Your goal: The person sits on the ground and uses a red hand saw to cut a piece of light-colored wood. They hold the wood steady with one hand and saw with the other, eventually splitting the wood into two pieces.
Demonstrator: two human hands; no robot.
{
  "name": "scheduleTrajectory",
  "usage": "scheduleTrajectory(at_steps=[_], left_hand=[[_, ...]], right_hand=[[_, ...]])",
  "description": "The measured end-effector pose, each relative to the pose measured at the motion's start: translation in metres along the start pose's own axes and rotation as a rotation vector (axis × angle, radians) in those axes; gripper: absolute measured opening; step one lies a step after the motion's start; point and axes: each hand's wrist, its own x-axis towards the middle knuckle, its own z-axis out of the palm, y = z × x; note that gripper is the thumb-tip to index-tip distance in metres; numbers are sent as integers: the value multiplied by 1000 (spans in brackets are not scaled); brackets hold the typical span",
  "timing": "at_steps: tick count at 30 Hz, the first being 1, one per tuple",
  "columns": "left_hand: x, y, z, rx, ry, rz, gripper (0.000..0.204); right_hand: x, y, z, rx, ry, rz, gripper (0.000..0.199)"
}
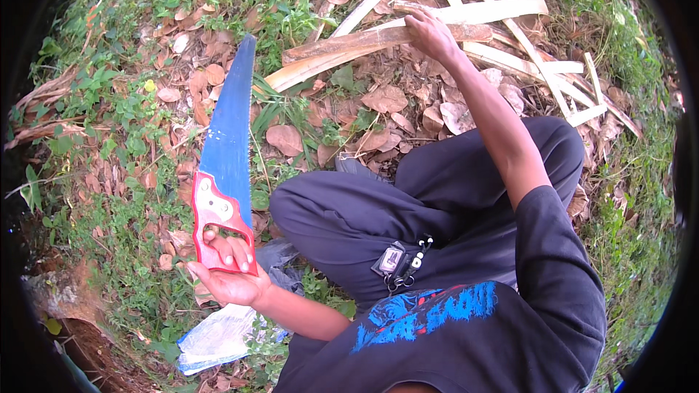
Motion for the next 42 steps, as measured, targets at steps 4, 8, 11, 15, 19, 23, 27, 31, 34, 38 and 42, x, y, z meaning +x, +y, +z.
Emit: scheduleTrajectory(at_steps=[4, 8, 11, 15, 19, 23, 27, 31, 34, 38, 42], left_hand=[[1, -14, -4, -80, -13, 22, 53], [2, -20, -14, -125, -43, 16, 53], [4, -25, -14, -121, -5, 11, 54], [8, -32, -10, -114, -6, -17, 55], [11, -38, -12, -137, -17, -38, 55], [13, -42, -4, -122, 21, -40, 55], [13, -42, -4, -190, -84, -21, 54], [13, -50, 6, -235, -116, 9, 45], [14, -67, 29, -157, -79, 18, 27], [23, -92, 51, 17, -239, -196, 25], [34, -129, 68, -154, -210, -308, 21]], right_hand=[[0, -9, -7, 40, -99, 58, 48], [19, 9, -18, 243, -340, 20, 34], [28, 29, -12, 74, -180, -264, 27], [54, 33, -14, 189, -412, -8, 28], [32, 20, 8, 50, -200, -77, 42], [-3, 13, 19, -39, 121, -189, 42], [21, 2, 0, -7, 54, -185, 42], [39, 2, -15, 104, -251, -17, 49], [65, 6, -1, 130, -315, 132, 52], [80, -1, 12, 10, -252, 238, 50], [67, -10, 25, -112, -109, 148, 46]])
